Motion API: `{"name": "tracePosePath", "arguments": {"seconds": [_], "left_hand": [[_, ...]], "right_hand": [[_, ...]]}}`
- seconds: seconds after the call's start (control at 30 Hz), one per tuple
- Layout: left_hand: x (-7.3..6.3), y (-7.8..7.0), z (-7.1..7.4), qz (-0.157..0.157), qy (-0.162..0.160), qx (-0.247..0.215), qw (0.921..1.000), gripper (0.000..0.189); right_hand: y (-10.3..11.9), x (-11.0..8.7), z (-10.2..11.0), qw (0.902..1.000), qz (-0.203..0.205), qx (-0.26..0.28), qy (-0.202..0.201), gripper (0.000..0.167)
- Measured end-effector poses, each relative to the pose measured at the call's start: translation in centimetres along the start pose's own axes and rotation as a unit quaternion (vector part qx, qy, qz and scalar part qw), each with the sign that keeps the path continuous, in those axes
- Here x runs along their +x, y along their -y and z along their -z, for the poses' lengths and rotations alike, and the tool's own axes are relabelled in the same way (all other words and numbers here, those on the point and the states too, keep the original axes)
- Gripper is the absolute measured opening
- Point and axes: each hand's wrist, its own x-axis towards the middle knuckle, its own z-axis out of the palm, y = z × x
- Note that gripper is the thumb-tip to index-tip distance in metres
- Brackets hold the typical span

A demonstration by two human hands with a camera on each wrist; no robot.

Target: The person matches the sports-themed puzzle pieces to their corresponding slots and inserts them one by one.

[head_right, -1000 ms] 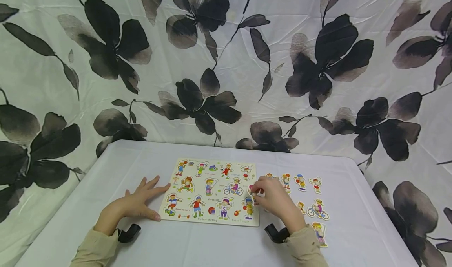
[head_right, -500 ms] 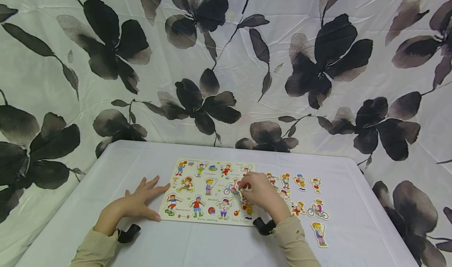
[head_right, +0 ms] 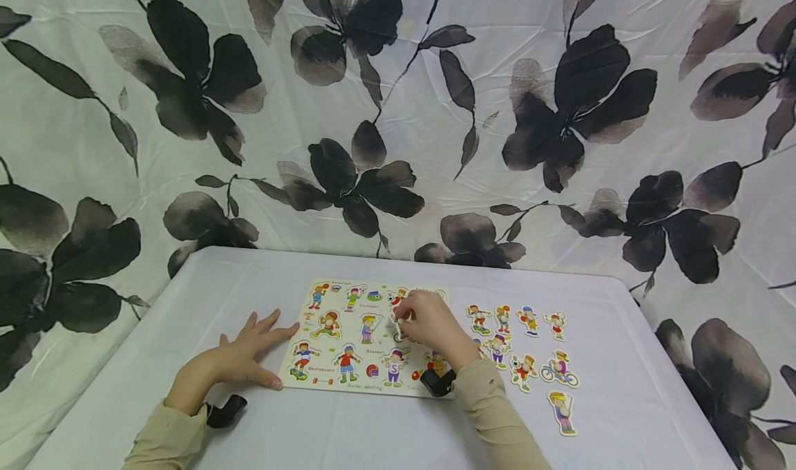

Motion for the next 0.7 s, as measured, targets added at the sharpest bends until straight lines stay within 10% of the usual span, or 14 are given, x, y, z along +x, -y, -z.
{"name": "tracePosePath", "arguments": {"seconds": [0.7], "left_hand": [[-0.3,-0.6,0.2,0.003,0.002,-0.001,1.0000,0.104]], "right_hand": [[0.5,4.8,-3.1,0.9964,-0.038,0.057,-0.051,0.011]]}}
